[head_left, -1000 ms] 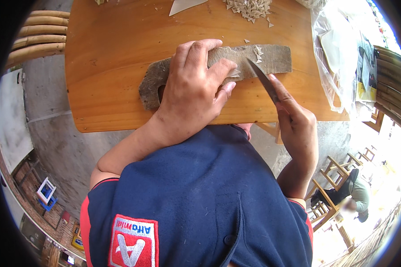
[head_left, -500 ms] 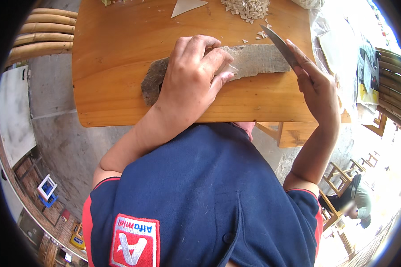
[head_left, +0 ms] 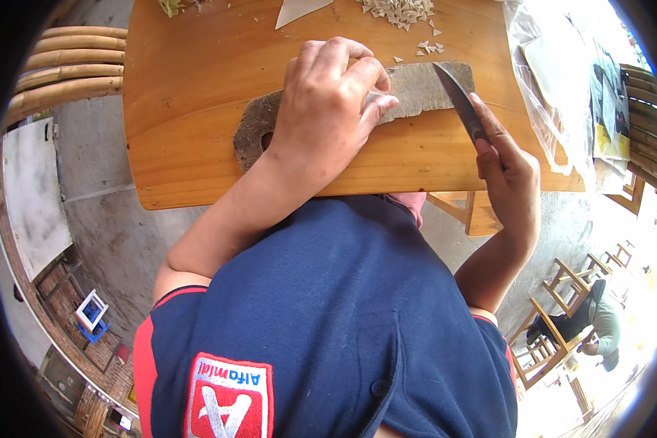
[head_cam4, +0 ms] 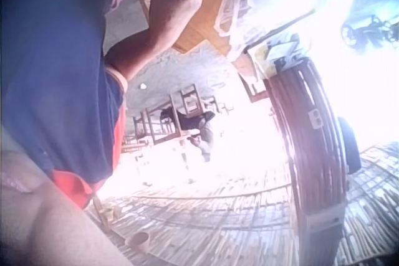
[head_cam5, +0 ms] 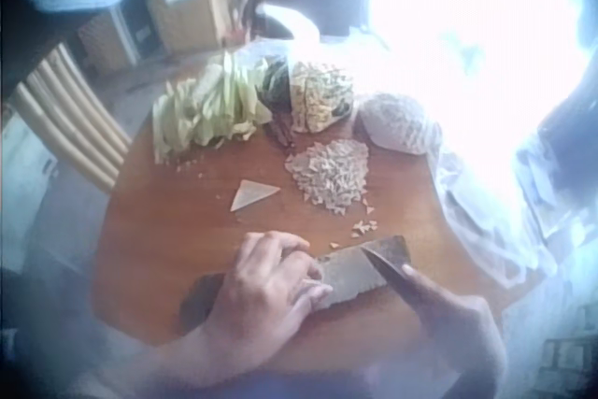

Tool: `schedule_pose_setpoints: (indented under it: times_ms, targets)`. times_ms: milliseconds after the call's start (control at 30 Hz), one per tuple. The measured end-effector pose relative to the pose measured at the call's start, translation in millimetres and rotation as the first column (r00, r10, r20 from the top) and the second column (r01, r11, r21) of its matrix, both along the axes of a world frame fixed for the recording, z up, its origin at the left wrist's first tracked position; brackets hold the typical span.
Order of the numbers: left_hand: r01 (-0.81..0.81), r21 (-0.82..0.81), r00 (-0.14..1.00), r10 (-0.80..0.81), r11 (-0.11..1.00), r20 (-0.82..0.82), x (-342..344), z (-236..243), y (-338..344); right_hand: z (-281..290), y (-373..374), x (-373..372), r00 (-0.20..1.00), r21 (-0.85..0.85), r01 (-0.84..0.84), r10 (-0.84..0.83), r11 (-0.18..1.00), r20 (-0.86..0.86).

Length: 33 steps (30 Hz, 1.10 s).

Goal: The person uses a knife to carve a small rectangular piece of wood on a wooden table. They repeatedly shave thin layers from the wood, creating small triangular shavings that accumulate on the table. The person occasionally repositions the wood and continues carving.

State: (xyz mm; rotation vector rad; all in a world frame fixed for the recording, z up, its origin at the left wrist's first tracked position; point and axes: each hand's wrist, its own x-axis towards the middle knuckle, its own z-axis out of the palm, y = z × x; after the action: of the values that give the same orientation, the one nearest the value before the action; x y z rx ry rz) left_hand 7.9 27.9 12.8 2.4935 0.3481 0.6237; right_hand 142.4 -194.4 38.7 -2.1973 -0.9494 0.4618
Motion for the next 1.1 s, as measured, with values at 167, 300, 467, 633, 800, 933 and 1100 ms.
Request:
schedule_pose_setpoints:
  times_ms: [167, 300, 467, 633, 800, 933, 1100]
  targets:
    - [-0.060, 0.037, 0.995, 0.063, 0.998, -0.077, -19, 14, 7, -4, 6, -17, 0.997, 0.000, -0.076, 0.076, 0.997, 0.030]
    - [-0.061, 0.044, 0.990, 0.066, 0.997, -0.125, -26, 13, 7, 6, 11, -23, 0.997, -0.081, -0.082, 0.083, 0.993, 0.007]
    - [-0.092, 0.020, 0.991, 0.093, 0.996, -0.092, -25, 7, 6, 3, 11, -24, 0.997, -0.070, -0.075, 0.076, 0.995, 0.009]
    - [-0.098, -0.006, 0.994, 0.097, 0.995, -0.044, -20, 0, 3, 6, 11, -29, 0.999, -0.121, -0.038, 0.034, 0.992, -0.031]
    - [-0.097, 0.002, 0.995, 0.097, 0.995, -0.017, -10, -2, -2, 9, 14, -34, 1.000, -0.130, 0.003, -0.006, 0.991, -0.025]
    - [-0.084, -0.095, 0.996, 0.084, 0.992, -0.009, -12, -4, 6, 16, 17, -44, 1.000, -0.143, 0.017, -0.020, 0.990, -0.021]
    - [-0.030, -0.121, 0.999, 0.027, 0.992, -0.023, -16, -5, 11, 16, 19, -57, 0.995, -0.129, -0.071, 0.079, 0.989, 0.063]
